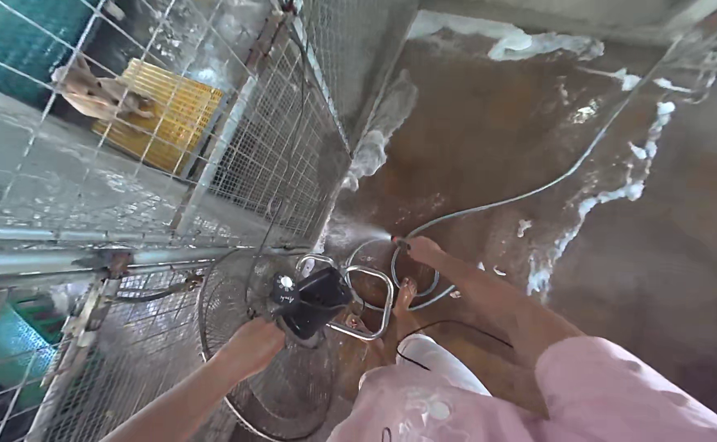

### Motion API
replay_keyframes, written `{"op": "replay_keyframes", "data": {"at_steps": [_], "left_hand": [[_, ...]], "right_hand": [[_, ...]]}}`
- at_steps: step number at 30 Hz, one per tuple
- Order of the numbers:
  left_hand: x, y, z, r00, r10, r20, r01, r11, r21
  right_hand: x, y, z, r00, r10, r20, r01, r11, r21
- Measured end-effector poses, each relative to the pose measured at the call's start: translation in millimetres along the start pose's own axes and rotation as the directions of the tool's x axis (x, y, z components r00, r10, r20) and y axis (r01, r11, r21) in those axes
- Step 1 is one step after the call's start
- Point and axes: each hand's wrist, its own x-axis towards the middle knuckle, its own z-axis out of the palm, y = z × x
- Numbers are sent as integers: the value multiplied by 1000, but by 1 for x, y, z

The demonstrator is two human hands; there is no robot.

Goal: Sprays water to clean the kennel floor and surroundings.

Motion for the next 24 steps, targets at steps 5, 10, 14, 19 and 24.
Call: {"op": "replay_keyframes", "data": {"at_steps": [5,10,14,19,24], "left_hand": [[4,5,-14,999,26,-35,-25,999,28],[26,14,-56,998,46,-35,-46,999,10],[64,19,-88,997,51,-53,-49,998,37],[100,35,-129,997,22,-69,-19,999,48],[121,48,-172,991,37,-131,-33,999,37]], "right_hand": [[-15,38,-11,1000,-15,-21,16,999,39],[-51,61,-27,1000,-29,-4,29,993,111],[-68,97,-24,999,-49,12,46,987,154],[-83,120,-15,1000,20,4,-20,982,188],[-91,145,-7,986,165,-32,-153,961,231]]}}
